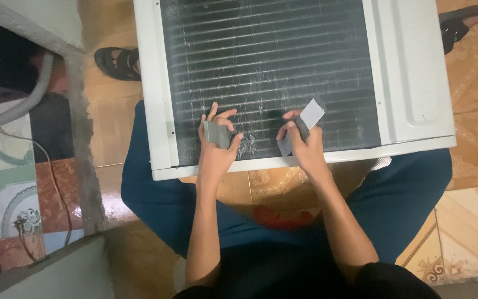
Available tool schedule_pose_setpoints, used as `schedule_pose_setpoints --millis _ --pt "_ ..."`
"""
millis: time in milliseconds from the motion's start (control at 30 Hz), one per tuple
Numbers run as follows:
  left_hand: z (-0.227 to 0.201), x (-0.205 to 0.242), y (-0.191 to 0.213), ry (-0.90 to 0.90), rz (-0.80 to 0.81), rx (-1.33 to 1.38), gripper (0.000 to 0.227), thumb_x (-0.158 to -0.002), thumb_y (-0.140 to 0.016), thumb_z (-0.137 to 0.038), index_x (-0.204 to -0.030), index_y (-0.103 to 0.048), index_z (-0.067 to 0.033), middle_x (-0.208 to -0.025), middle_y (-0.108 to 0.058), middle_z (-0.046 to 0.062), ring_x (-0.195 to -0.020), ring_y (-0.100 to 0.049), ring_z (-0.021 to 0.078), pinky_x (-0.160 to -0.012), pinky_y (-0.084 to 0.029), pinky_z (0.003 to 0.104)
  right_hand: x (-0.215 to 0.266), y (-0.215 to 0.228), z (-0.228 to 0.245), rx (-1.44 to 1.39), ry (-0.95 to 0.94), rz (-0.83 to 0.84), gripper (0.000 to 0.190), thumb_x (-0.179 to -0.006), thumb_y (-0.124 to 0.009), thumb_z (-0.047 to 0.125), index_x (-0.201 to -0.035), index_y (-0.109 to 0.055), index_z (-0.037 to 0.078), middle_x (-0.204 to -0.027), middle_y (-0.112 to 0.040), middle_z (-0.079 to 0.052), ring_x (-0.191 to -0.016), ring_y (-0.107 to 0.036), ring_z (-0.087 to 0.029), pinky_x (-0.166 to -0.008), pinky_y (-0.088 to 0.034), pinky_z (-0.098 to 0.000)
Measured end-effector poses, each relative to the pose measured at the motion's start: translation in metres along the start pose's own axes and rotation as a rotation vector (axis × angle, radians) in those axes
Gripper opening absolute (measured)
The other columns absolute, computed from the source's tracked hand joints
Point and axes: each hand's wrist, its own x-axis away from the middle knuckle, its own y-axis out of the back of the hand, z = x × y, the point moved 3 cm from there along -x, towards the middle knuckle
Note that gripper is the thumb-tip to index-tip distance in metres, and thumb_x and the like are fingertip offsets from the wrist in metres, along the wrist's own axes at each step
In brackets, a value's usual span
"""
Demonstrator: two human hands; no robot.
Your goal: Straightening the bent fins of an air conditioner condenser unit using two small metal plates.
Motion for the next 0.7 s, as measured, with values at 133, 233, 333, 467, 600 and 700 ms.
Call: schedule_pose_setpoints --millis 133,233,333,467,600,700 --pt "0.001 0.001 0.000 -0.005 -0.007 0.012 0.030 -0.089 -0.076 -0.010 -0.092 -0.048 -0.0178 -0.135 -0.064 -0.001 -0.150 -0.035 0.0341 -0.123 -0.018 0.061 0.000 0.000 -0.007 0.033 0.015 0.011 0.019 -0.104 -0.045 0.001 -0.110 -0.062 0.004 -0.070 -0.071 -0.011 -0.070 -0.067 -0.025 -0.077 -0.047 -0.0381" --pt "0.002 0.000 0.000 -0.003 -0.001 0.006 0.030 -0.089 -0.076 -0.010 -0.092 -0.047 -0.0185 -0.135 -0.064 -0.002 -0.150 -0.035 0.0334 -0.123 -0.018 0.061 -0.004 -0.005 -0.007 0.123 0.088 0.042 0.015 -0.104 -0.048 0.004 -0.109 -0.062 0.004 -0.071 -0.070 -0.013 -0.068 -0.068 -0.029 -0.073 -0.049 -0.0398" --pt "0.002 0.000 0.000 -0.010 0.005 -0.016 0.029 -0.089 -0.076 -0.009 -0.093 -0.048 -0.0169 -0.136 -0.064 0.000 -0.150 -0.035 0.0347 -0.122 -0.018 0.062 -0.009 -0.010 0.001 0.266 0.151 0.104 0.012 -0.102 -0.050 0.000 -0.108 -0.060 0.003 -0.069 -0.070 -0.015 -0.064 -0.068 -0.034 -0.068 -0.050 -0.0432" --pt "0.005 0.001 -0.001 -0.015 0.006 -0.020 0.030 -0.089 -0.076 -0.010 -0.093 -0.048 -0.0174 -0.137 -0.063 0.000 -0.150 -0.034 0.0344 -0.122 -0.017 0.060 -0.010 -0.015 0.008 0.388 0.142 0.129 0.008 -0.103 -0.047 0.003 -0.108 -0.054 0.004 -0.067 -0.069 -0.012 -0.060 -0.068 -0.033 -0.063 -0.052 -0.0417" --pt "0.008 0.000 -0.002 -0.013 0.004 -0.028 0.031 -0.088 -0.077 -0.010 -0.093 -0.048 -0.0177 -0.138 -0.063 0.000 -0.151 -0.034 0.0329 -0.123 -0.018 0.059 -0.028 -0.021 -0.048 0.463 0.284 -0.019 0.002 -0.103 -0.053 0.003 -0.104 -0.053 0.004 -0.074 -0.070 -0.015 -0.066 -0.070 -0.031 -0.068 -0.054 -0.0426" --pt "0.003 0.001 -0.001 -0.004 0.000 0.006 0.030 -0.088 -0.076 -0.009 -0.093 -0.048 -0.0175 -0.137 -0.063 0.000 -0.151 -0.034 0.0335 -0.123 -0.017 0.060 -0.046 0.000 -0.018 0.210 0.530 -0.174 0.025 -0.100 -0.066 0.004 -0.101 -0.041 0.007 -0.100 -0.065 -0.009 -0.101 -0.065 -0.034 -0.097 -0.043 -0.0449"
